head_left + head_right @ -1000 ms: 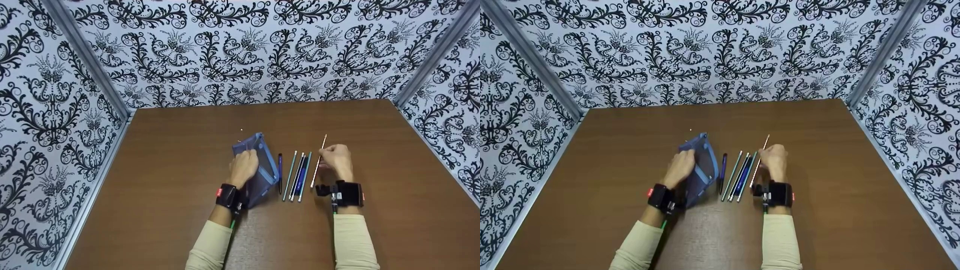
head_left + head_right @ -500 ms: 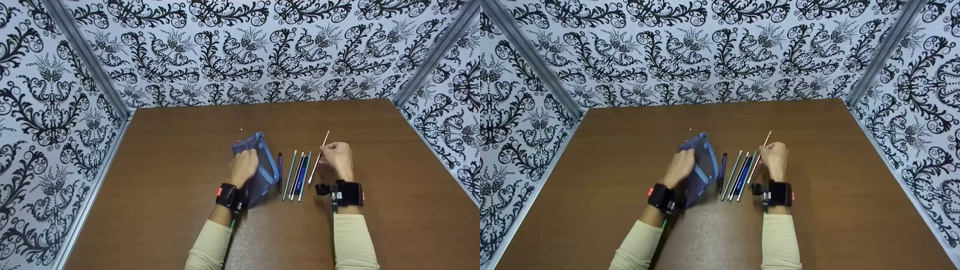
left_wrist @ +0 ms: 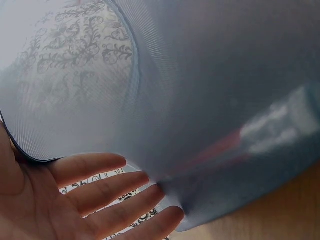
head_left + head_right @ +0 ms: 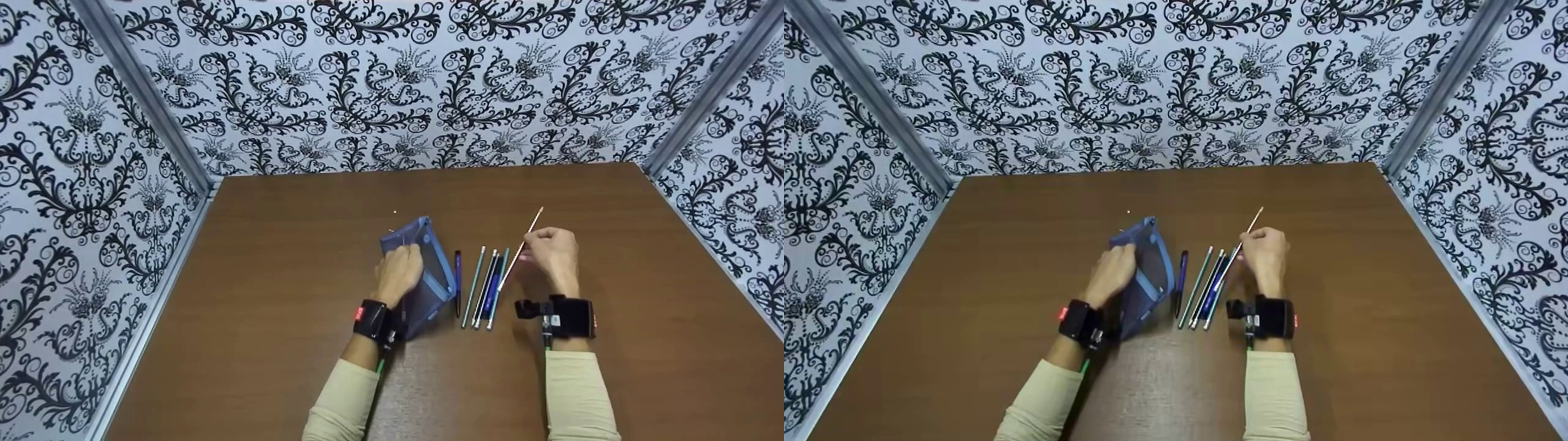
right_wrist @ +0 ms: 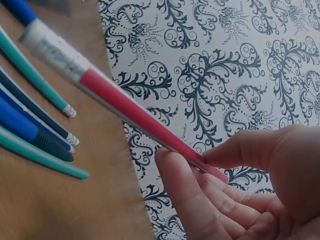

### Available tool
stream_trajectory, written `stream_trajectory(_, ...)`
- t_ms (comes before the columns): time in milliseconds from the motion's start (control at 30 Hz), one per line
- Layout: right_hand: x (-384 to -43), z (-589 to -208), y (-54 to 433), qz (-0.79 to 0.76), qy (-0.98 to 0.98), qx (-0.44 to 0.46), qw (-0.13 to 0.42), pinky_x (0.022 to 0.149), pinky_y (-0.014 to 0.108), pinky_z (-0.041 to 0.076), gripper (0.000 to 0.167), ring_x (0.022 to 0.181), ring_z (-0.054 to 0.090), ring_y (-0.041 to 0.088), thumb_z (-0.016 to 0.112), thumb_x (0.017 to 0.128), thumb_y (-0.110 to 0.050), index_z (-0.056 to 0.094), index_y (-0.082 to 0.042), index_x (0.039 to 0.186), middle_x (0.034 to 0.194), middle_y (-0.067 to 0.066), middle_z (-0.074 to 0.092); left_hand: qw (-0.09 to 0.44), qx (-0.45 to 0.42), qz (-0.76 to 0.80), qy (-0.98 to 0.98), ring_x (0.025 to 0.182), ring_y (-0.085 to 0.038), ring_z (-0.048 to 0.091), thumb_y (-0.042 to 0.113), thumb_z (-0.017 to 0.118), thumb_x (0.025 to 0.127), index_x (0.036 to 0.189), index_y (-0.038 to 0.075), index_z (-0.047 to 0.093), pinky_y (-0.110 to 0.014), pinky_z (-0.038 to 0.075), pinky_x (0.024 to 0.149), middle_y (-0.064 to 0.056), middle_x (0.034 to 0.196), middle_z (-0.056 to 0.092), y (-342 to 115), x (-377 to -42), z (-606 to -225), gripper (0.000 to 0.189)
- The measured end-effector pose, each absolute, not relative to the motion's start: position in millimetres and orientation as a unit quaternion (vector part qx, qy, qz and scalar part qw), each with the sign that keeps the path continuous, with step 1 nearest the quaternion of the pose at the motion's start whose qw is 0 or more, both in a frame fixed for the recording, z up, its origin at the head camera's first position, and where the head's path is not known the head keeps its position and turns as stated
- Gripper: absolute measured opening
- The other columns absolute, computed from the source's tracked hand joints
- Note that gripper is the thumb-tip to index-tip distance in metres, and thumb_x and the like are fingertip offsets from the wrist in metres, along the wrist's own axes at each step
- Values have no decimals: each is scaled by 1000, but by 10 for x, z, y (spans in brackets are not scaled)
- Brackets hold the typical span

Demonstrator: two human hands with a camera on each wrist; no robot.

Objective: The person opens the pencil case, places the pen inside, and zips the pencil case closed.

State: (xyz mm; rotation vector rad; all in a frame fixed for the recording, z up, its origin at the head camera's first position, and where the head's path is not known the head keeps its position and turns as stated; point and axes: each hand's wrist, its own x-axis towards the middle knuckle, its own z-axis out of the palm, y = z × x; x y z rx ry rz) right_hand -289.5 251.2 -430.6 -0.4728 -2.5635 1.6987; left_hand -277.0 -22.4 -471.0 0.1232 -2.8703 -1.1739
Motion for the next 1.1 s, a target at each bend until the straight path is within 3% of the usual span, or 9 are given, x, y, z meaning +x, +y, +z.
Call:
stream_trajectory(267, -2875, -4258, 2469, 580, -801, -142, 47, 59, 21, 56, 31, 59, 70, 6, 56, 93, -10, 60, 12, 115, 81, 3, 72, 15, 34, -382, -924, 92, -31, 67, 40, 27, 102, 77, 14, 62, -52, 47, 86, -10, 98, 70, -227, -2757, -4703, 50)
stream_trajectory(767, -2877, -4206, 2391, 601, -784, -136, 82, 64, 26, 57, 28, 58, 69, 6, 60, 93, -10, 61, 11, 111, 91, 14, 75, 27, 34, -380, -924, 101, -36, 68, 37, 29, 102, 88, 8, 70, -56, 49, 84, -14, 109, 72, -215, -2751, -4703, 52)
stream_trajectory(967, -2872, -4188, 2366, 622, -766, -132, 89, 65, 26, 57, 27, 60, 70, 7, 60, 92, -8, 60, 12, 110, 71, -6, 71, 28, 33, -383, -923, 95, -34, 69, 37, 29, 102, 80, 10, 66, -54, 49, 81, -12, 102, 72, -216, -2745, -4703, 51)
stream_trajectory(1100, -2872, -4183, 2358, 633, -757, -130, 93, 64, 25, 57, 25, 60, 70, 7, 60, 92, -7, 59, 11, 109, 70, -8, 69, 31, 32, -384, -922, 93, -33, 69, 37, 30, 103, 77, 12, 64, -53, 49, 80, -12, 99, 72, -213, -2743, -4705, 49)
